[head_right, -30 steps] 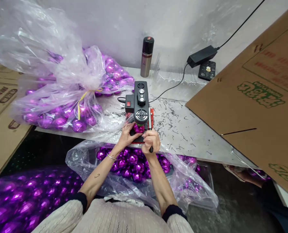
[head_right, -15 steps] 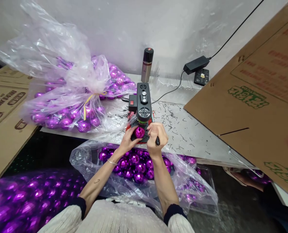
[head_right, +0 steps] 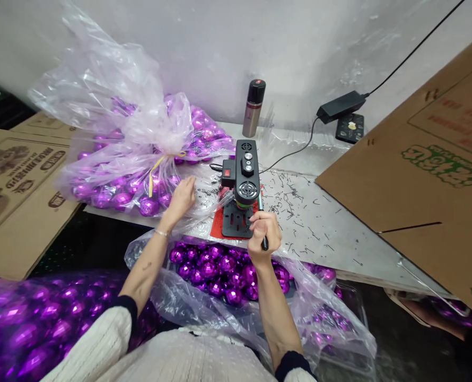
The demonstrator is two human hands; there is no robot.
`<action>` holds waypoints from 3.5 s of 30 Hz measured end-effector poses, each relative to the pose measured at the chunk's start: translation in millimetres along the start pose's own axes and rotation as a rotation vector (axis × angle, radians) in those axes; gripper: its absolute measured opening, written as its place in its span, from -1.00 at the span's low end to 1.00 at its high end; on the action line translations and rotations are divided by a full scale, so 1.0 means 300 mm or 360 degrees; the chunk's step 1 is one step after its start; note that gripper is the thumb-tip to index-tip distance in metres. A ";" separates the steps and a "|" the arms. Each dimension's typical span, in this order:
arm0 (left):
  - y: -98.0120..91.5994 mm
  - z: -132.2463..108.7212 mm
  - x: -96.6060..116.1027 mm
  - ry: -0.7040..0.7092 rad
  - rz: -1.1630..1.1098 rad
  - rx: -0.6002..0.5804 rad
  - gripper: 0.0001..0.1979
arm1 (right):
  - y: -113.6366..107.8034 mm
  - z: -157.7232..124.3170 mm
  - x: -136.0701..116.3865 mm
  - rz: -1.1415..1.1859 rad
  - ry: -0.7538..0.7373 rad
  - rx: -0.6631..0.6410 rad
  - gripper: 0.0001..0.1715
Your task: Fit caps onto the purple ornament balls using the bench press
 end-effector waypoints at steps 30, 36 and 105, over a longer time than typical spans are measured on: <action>0.139 -0.245 0.125 -0.1243 -0.2149 -0.0492 -0.19 | 0.008 0.008 -0.023 -0.0006 -0.0090 -0.0085 -0.57; 0.143 -0.260 0.122 -0.0936 -0.1774 -0.0222 -0.18 | 0.011 0.018 -0.038 -0.0024 -0.0150 -0.0083 -0.56; 0.219 -0.253 0.343 0.0017 -0.1074 -0.0025 -0.28 | -0.014 -0.098 0.062 0.0059 -0.0141 -0.0012 -0.57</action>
Point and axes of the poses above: each hand's wrist, its own z-axis towards the middle knuckle, its own y-axis out of the palm, x = y × z, the point moved 10 cm from there along z, towards the middle knuckle, and after that the axes turned 12 degrees about x, right-handed, at the moved point
